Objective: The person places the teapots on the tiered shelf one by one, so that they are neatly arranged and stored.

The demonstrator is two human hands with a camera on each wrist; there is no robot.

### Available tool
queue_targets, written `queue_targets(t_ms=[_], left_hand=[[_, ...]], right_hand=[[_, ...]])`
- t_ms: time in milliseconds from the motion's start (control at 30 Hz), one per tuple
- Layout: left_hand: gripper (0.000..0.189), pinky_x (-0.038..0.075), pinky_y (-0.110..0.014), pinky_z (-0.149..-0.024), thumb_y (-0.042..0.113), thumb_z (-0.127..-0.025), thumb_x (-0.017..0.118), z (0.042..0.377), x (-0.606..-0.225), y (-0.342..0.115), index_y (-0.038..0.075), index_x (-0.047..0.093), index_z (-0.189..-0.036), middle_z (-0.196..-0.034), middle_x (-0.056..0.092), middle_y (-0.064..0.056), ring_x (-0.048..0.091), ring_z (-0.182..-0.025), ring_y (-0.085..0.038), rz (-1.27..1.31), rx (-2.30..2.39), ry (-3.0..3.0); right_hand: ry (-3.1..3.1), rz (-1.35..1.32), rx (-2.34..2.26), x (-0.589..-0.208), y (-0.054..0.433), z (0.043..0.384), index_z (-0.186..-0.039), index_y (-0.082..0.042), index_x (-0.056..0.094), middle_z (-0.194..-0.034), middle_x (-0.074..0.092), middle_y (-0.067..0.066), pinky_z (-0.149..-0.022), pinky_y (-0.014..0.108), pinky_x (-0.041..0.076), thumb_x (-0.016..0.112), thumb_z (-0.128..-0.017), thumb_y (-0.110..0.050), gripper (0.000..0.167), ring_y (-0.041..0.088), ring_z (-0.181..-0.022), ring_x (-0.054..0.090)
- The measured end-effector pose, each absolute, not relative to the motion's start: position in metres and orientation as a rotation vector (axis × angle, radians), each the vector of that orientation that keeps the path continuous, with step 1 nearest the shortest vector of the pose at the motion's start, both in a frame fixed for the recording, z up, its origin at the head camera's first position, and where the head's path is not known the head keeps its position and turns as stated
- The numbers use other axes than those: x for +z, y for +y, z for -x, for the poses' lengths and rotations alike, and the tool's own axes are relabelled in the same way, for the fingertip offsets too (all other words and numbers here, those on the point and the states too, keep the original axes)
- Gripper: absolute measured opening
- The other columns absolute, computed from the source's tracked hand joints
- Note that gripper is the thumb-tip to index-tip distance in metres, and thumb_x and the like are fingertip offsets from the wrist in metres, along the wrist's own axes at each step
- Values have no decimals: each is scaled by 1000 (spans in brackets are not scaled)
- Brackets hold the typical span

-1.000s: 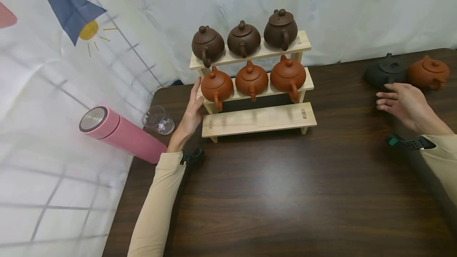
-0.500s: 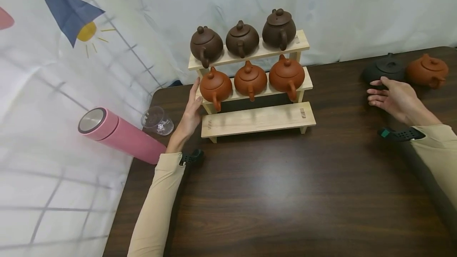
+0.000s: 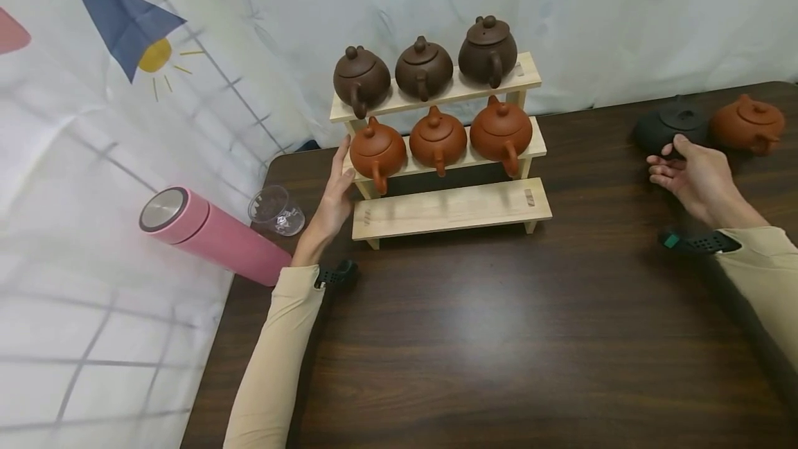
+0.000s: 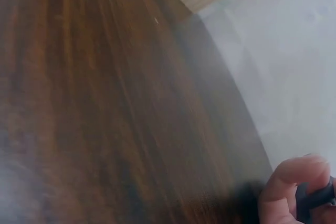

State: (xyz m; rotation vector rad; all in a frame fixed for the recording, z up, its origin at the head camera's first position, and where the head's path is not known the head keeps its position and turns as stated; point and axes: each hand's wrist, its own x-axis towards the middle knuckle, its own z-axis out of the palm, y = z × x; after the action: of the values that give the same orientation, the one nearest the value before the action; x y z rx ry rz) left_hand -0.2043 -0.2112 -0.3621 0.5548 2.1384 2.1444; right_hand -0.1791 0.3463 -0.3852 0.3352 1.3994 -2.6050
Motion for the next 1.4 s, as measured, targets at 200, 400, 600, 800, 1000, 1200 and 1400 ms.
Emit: queue_targets(t_ms=[200, 400, 600, 800, 1000, 1200, 1400], left_hand=[[72, 17, -54, -120, 19, -104, 32, 203, -362, -212, 15, 2, -169, -173, 3, -7, 20, -153, -31, -538, 2127, 2143], [71, 15, -59, -120, 20, -105, 31, 204, -362, -212, 16, 1, -169, -173, 1, -7, 18, -153, -33, -539, 2109, 2151], [71, 15, -56, -120, 20, -104, 31, 204, -361, -213, 16, 1, -169, -174, -1, -6, 16, -154, -31, -542, 2106, 2156], [72, 19, -51, -119, 19, -104, 31, 204, -362, -212, 13, 1, -169, -172, 6, -11, 18, -152, -29, -544, 2127, 2140], [73, 17, -52, -119, 20, -103, 32, 205, -362, -213, 13, 1, -169, -173, 6, -10, 17, -152, -28, -533, 2126, 2150], [72, 13, -54, -120, 20, -104, 31, 206, -361, -213, 13, 2, -169, -173, 0, -8, 11, -154, -27, -541, 2111, 2170], [71, 8, -60, -121, 20, -105, 31, 204, -360, -212, 12, 2, -169, -174, -6, -6, 5, -156, -28, -539, 2090, 2190]], right_hand=[[1498, -191, -2649, -376, 338, 165, -95, -1, 61, -86, 69, 11, -64, 29, 52, 53, -109, -26, 30, 20, -70, 61], [1789, 7, -2590, -345, 316, 147, -95, -1, 56, -84, 64, 9, -55, 32, 34, 54, -109, -28, 31, 19, -62, 48], [1861, 211, -2510, -312, 292, 132, -96, 3, 54, -87, 59, 11, -56, 37, 26, 54, -110, -27, 32, 22, -60, 41], [1891, 348, -2342, -288, 266, 112, -96, 3, 49, -86, 55, 14, -54, 38, 23, 46, -113, -22, 31, 26, -60, 33], [1774, 648, -2164, -275, 229, 93, -94, 5, 48, -86, 55, 15, -45, 39, 25, 36, -116, -15, 32, 27, -58, 34], [1745, 730, -1961, -268, 180, 77, -91, 4, 53, -84, 57, 17, -42, 39, 29, 37, -116, -19, 37, 27, -55, 37], [1797, 698, -1790, -278, 137, 71, -83, 2, 53, -79, 58, 16, -40, 36, 34, 44, -114, -23, 41, 23, -49, 40]])
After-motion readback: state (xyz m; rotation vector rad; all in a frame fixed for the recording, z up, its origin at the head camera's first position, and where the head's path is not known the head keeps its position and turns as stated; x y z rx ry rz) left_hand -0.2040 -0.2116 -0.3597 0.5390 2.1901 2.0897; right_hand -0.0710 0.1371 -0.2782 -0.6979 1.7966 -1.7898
